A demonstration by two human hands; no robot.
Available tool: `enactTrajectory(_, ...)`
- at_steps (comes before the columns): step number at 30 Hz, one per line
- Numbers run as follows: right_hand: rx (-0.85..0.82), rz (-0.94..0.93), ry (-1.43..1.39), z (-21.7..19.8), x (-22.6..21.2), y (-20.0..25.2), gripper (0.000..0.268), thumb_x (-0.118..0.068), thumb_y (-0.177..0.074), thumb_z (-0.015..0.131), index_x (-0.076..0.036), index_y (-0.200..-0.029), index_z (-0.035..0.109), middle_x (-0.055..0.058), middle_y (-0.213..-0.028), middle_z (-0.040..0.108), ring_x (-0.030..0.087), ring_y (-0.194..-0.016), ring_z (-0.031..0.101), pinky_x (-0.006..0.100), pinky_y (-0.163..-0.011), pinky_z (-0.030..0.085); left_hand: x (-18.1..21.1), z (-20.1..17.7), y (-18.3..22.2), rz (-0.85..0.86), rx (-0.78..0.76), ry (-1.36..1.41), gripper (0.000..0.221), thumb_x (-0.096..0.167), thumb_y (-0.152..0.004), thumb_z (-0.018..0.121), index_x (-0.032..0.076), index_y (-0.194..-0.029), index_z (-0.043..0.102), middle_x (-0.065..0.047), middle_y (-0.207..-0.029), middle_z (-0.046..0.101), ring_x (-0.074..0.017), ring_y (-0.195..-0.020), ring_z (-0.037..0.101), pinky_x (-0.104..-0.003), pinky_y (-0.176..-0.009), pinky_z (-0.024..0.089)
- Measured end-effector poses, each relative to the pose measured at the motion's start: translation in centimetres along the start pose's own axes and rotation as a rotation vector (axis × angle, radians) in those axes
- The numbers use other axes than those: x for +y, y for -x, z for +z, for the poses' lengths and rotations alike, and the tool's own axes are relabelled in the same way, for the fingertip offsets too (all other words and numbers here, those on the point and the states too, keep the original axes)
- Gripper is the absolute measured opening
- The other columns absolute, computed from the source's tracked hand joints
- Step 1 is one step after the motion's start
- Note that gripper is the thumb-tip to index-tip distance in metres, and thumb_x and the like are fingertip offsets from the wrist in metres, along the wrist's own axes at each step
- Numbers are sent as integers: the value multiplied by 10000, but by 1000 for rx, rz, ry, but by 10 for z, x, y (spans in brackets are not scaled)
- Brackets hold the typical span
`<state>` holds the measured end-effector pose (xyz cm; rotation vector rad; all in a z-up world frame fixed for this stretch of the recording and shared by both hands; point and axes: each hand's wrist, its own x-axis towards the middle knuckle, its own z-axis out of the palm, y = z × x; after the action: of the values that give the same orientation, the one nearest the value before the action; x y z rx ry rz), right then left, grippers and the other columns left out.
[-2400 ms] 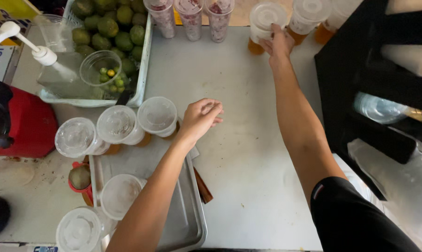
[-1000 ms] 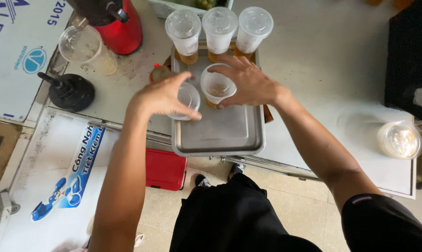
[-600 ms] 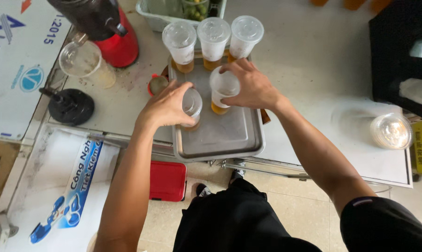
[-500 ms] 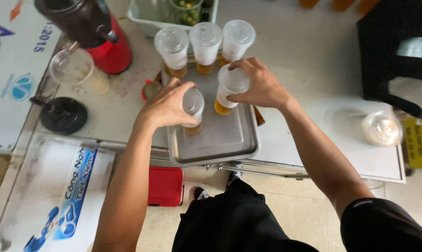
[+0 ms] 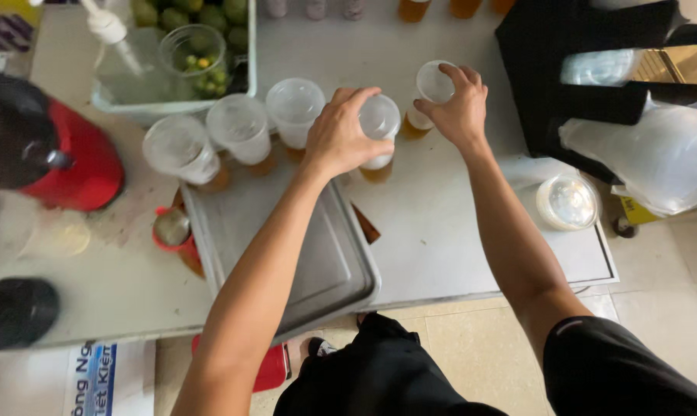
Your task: The person moves several plastic cups of liquid from a tray to a counter, then opens a chest freezer and takes out a wire rack of frozen buns. They place the buns onto another rack and put them into a food steamer, finally closing the door and turning the dial.
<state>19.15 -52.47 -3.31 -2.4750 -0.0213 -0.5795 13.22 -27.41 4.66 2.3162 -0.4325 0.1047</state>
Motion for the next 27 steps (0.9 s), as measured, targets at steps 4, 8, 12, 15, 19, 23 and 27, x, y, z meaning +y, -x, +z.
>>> enactTrajectory(4,162,8,-112,21,37,-5,929,-237,-757,969,-52,-1512,460,266,-1512,434,456,-1363,434,522,-1130,409,-15,41,-49,-130,27,-63,864,339,-631,853,217,-1424,532,-53,-1439,510,-356,-1245,555,-462,-977,532)
enactTrajectory(8,306,-111,-314,37,40,6,1139,-237,-765,997,-15,-1579,231,296,-1518,416,409,-1396,468,497,-1146,424,-32,62,-81,-203,52,-118,888,326,-623,862,224,-1432,511,-66,-1488,436,-383,-1286,495,-497,-922,553)
enactTrajectory(12,200,189,-420,34,29,-3,1063,-291,-741,939,-73,-1547,282,198,-1386,620,290,-1243,651,398,-975,542,-41,76,-101,-202,98,-102,895,330,-632,859,229,-1448,504,-62,-1475,438,-374,-1288,487,-519,-919,548)
enactTrajectory(15,136,290,-364,25,22,-25,1017,-292,-748,933,-97,-1551,339,193,-1275,686,290,-1151,689,380,-970,556,-44,84,-111,-191,120,-87,900,329,-657,841,234,-1480,490,-67,-1467,448,-373,-1271,501,-511,-927,557)
enactTrajectory(19,259,64,-327,11,42,-88,1013,-259,-792,958,-21,-1523,297,226,-1404,583,314,-1175,648,377,-968,532,-45,97,-129,-121,115,-85,899,332,-650,879,213,-1453,494,-96,-1469,425,-395,-1262,503,-515,-904,559)
enactTrajectory(23,434,-17,-485,15,84,-195,1047,-286,-850,908,13,-1559,197,215,-1342,647,307,-1268,664,374,-1097,514,-44,105,-135,-49,79,-107,971,252,-633,893,206,-1499,457,-126,-1508,389,-413,-1234,544,-496,-864,586)
enactTrajectory(27,696,-58,-213,31,140,-317,994,-342,-887,989,-2,-1511,294,273,-1345,644,386,-1267,653,409,-1095,505,-36,103,-140,-147,-16,-123,981,194,-628,888,257,-1496,435,-98,-1500,374,-380,-1209,564,-490,-841,590)
